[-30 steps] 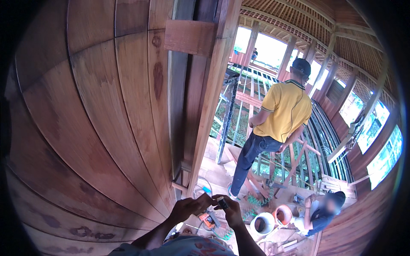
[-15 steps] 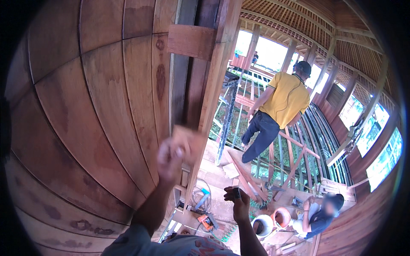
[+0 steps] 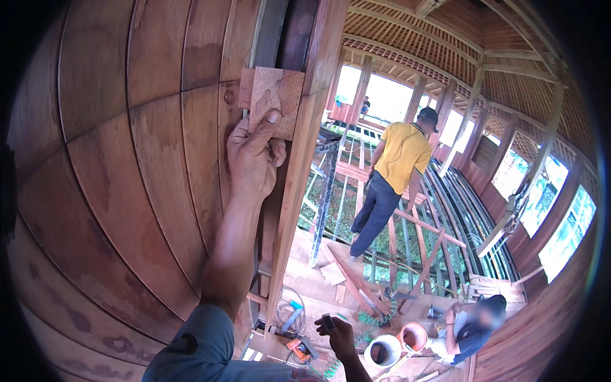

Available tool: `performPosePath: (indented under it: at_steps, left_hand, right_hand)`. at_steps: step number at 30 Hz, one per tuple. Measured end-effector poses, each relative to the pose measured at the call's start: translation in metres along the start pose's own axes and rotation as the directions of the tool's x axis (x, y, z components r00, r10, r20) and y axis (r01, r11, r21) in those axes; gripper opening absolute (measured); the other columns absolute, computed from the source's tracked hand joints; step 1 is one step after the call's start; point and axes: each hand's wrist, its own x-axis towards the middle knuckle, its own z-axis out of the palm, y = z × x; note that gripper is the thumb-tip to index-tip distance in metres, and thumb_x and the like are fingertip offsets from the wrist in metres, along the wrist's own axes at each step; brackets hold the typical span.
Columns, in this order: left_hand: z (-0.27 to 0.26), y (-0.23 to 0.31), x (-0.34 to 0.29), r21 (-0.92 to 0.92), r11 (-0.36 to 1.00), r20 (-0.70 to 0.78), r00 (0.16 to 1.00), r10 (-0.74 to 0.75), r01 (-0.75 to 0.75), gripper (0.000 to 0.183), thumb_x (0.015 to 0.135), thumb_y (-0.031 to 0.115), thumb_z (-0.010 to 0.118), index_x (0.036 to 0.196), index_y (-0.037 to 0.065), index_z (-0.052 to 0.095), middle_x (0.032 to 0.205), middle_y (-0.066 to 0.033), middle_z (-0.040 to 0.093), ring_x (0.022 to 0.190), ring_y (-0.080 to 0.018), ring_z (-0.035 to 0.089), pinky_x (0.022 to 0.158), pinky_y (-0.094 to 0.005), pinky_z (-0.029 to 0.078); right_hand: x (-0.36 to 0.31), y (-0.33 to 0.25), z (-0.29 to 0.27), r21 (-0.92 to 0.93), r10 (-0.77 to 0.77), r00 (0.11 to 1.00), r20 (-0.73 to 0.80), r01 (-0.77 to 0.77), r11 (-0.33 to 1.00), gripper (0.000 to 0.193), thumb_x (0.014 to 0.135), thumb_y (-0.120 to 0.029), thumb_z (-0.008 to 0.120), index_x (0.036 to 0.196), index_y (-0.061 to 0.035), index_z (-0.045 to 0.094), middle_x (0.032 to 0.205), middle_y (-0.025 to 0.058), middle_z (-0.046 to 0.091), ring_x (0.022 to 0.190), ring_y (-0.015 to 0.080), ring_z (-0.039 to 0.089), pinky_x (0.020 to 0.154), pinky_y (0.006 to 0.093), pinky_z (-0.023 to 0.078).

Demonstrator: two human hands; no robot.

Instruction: The person installs wooden planks onto a curved wall structure using a pneumatic nail gun. They position each plank, align it with the existing framework, and secure it with nails. The process is repeated for multiple planks along the curved surface.

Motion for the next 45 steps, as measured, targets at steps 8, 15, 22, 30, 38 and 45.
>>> performPosePath:
  at_steps: [8,15,22,30,38,45]
  left_hand:
    - [0.003,-0.002,-0.019,0.126,0.99,0.02,0.997,-0.073,0.07,0.025,0.093,0.026,0.076,0.105,0.007,0.066,0.091,-0.0001,0.07,0.05,-0.0055,0.05,0.039,-0.0214,0.033]
    - [0.009,-0.002,-0.034,0.135,0.991,0.028,0.999,-0.017,0.013,0.029,0.093,0.031,0.076,0.103,0.007,0.064,0.086,-0.0013,0.069,0.045,-0.0056,0.048,0.039,-0.0207,0.033]
    - [0.005,-0.008,-0.028,0.128,0.992,0.012,1.0,-0.022,0.02,0.028,0.093,0.03,0.076,0.105,0.007,0.065,0.084,0.0004,0.068,0.046,-0.0048,0.048,0.039,-0.0205,0.033]
    - [0.007,-0.008,-0.03,0.115,0.993,0.005,1.0,-0.028,0.027,0.026,0.093,0.027,0.076,0.108,0.008,0.066,0.081,0.002,0.068,0.046,-0.0043,0.048,0.039,-0.0202,0.032]
    - [0.009,-0.01,-0.034,0.077,0.997,0.017,0.999,-0.03,0.029,0.025,0.093,0.025,0.076,0.102,0.007,0.063,0.081,-0.001,0.07,0.045,-0.0028,0.049,0.038,-0.0194,0.032]
    - [0.012,-0.012,-0.039,0.089,0.996,0.014,1.0,-0.015,0.013,0.022,0.093,0.026,0.076,0.099,0.008,0.064,0.078,-0.0004,0.069,0.045,-0.003,0.048,0.038,-0.0197,0.031]
  right_hand:
    - [-0.01,0.015,0.005,-0.02,-0.017,0.994,0.106,0.019,1.0,0.029,0.1,-0.021,0.056,0.109,0.0033,0.069,0.102,0.0124,0.074,0.084,0.0182,0.071,0.076,0.033,0.057]
    - [-0.013,0.018,0.013,-0.214,-0.006,0.987,0.163,0.041,0.976,0.03,0.103,-0.025,0.06,0.107,0.0036,0.07,0.099,0.0101,0.074,0.083,0.0163,0.07,0.076,0.0315,0.056]
    - [-0.01,0.027,0.016,-0.165,0.018,0.983,0.182,0.012,0.986,0.032,0.103,-0.028,0.061,0.107,0.0027,0.071,0.095,0.0096,0.073,0.084,0.0151,0.069,0.077,0.0307,0.055]
    - [-0.012,0.038,0.012,-0.223,0.086,0.976,0.2,-0.041,0.974,0.026,0.101,-0.018,0.06,0.108,0.0035,0.071,0.097,0.0096,0.073,0.085,0.0156,0.069,0.077,0.0302,0.055]
    - [-0.01,0.064,0.009,-0.249,0.059,0.965,0.256,0.007,0.969,0.023,0.1,-0.013,0.059,0.113,0.0017,0.071,0.101,0.0092,0.074,0.087,0.014,0.068,0.079,0.0295,0.055]
    - [-0.014,0.07,0.008,-0.312,0.221,0.943,0.247,-0.139,0.94,0.023,0.099,-0.012,0.059,0.115,0.001,0.071,0.1,0.0085,0.074,0.088,0.014,0.067,0.08,0.0294,0.055]
